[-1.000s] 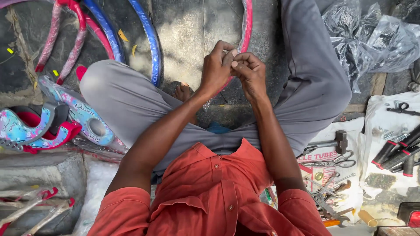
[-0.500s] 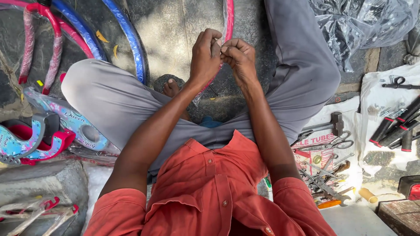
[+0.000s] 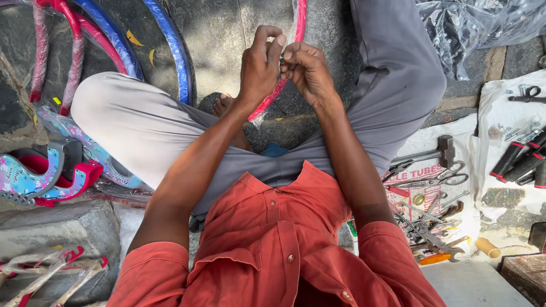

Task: Assembling and repairing bicycle parts using tools like pliers and screwdrivers.

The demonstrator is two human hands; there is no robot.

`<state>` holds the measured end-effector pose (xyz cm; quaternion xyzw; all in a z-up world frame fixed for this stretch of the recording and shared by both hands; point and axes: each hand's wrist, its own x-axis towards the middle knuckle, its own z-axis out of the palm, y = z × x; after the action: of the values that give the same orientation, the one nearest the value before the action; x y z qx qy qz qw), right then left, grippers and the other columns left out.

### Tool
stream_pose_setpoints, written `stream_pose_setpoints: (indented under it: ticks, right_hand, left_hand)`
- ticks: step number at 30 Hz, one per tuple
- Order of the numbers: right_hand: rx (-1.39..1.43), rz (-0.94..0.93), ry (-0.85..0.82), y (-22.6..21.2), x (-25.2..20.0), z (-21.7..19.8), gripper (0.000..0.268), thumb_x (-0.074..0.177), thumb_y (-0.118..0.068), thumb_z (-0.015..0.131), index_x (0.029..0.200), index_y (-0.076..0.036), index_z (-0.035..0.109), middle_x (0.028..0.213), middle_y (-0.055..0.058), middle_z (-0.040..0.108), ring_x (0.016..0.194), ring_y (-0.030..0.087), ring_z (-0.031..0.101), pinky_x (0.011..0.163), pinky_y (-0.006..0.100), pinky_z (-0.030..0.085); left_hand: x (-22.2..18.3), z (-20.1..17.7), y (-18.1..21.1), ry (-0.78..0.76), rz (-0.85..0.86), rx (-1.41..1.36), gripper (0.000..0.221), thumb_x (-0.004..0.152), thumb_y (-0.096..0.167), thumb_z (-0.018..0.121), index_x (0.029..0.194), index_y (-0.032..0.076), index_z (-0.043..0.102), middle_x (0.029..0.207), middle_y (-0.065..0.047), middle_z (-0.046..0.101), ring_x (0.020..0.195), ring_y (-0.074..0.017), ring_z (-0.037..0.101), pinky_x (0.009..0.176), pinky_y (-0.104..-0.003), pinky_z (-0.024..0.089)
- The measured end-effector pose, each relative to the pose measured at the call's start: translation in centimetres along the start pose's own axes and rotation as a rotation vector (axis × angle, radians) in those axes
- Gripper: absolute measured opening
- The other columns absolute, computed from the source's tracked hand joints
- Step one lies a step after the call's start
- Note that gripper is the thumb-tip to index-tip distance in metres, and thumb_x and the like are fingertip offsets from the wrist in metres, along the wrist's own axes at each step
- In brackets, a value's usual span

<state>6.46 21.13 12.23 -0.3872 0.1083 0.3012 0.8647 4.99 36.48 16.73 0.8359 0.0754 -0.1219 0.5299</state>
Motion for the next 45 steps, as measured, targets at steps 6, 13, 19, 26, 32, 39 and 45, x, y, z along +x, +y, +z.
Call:
stream_pose_setpoints:
  ticks: [6, 13, 19, 26, 32, 39, 45]
  right_hand:
    - [0.045, -0.091, 0.031, -0.4, 0.0, -0.7, 0.005, 0.093, -0.004, 0.066, 0.095, 0.001, 0.067, 0.081, 0.008, 0.067, 0.072, 0.015, 0.066, 0.067, 0.030, 0.059]
    - [0.023, -0.065, 0.017, -0.7, 0.2, 0.1, 0.007, 0.093, -0.006, 0.064, 0.094, 0.000, 0.067, 0.084, 0.008, 0.070, 0.072, 0.013, 0.066, 0.067, 0.029, 0.059]
    - [-0.003, -0.025, -0.014, 0.0, 0.4, -0.5, 0.007, 0.094, -0.006, 0.065, 0.093, 0.001, 0.069, 0.082, 0.006, 0.067, 0.072, 0.013, 0.065, 0.067, 0.028, 0.058]
    - [0.011, -0.054, 0.018, -0.6, 0.4, -0.3, 0.007, 0.092, -0.005, 0.064, 0.090, 0.000, 0.068, 0.076, 0.007, 0.066, 0.068, 0.014, 0.066, 0.065, 0.029, 0.059]
    - [0.053, -0.042, 0.008, -0.3, 0.2, -0.1, 0.008, 0.092, -0.004, 0.063, 0.090, 0.001, 0.068, 0.079, 0.008, 0.068, 0.070, 0.014, 0.066, 0.065, 0.029, 0.059]
    - [0.034, -0.073, 0.037, 0.2, 0.8, -0.7, 0.006, 0.091, -0.003, 0.063, 0.091, 0.001, 0.068, 0.078, 0.008, 0.067, 0.069, 0.015, 0.067, 0.064, 0.031, 0.060]
    - [-0.014, -0.064, 0.039, 0.5, 0.8, -0.8, 0.008, 0.093, -0.003, 0.063, 0.091, 0.003, 0.069, 0.076, 0.009, 0.068, 0.067, 0.015, 0.067, 0.062, 0.029, 0.060]
  left_hand:
    - [-0.2, 0.1, -1.3, 0.122, 0.526, -0.141, 0.015, 0.101, -0.001, 0.055, 0.115, 0.000, 0.060, 0.105, -0.010, 0.057, 0.088, -0.0181, 0.062, 0.075, -0.033, 0.056]
    - [-0.5, 0.9, -2.0, 0.126, 0.518, 0.104, 0.019, 0.110, -0.004, 0.050, 0.125, 0.006, 0.054, 0.111, -0.012, 0.051, 0.094, -0.0189, 0.062, 0.080, -0.037, 0.054]
    - [-0.5, 0.2, -0.1, 0.102, 0.560, 0.203, 0.026, 0.112, 0.006, 0.043, 0.138, 0.007, 0.047, 0.114, -0.015, 0.053, 0.098, -0.0230, 0.061, 0.081, -0.043, 0.052]
    - [0.2, 0.5, -1.7, 0.074, 0.102, 0.131, 0.018, 0.110, 0.015, 0.049, 0.118, 0.004, 0.061, 0.100, -0.016, 0.061, 0.090, -0.0226, 0.063, 0.077, -0.036, 0.055]
    - [-0.1, 0.9, -2.2, 0.124, 0.463, 0.025, 0.016, 0.113, 0.014, 0.047, 0.119, 0.004, 0.059, 0.108, -0.010, 0.061, 0.097, -0.0137, 0.065, 0.084, -0.033, 0.055]
    - [0.6, 0.6, -2.6, 0.196, 0.125, -0.114, 0.022, 0.111, 0.022, 0.059, 0.104, 0.002, 0.066, 0.081, -0.007, 0.059, 0.073, -0.0145, 0.054, 0.065, -0.035, 0.046]
    - [0.6, 2.1, -4.4, 0.118, 0.254, -0.312, 0.022, 0.109, 0.024, 0.060, 0.107, 0.002, 0.062, 0.088, 0.001, 0.066, 0.077, -0.0054, 0.063, 0.064, -0.022, 0.055]
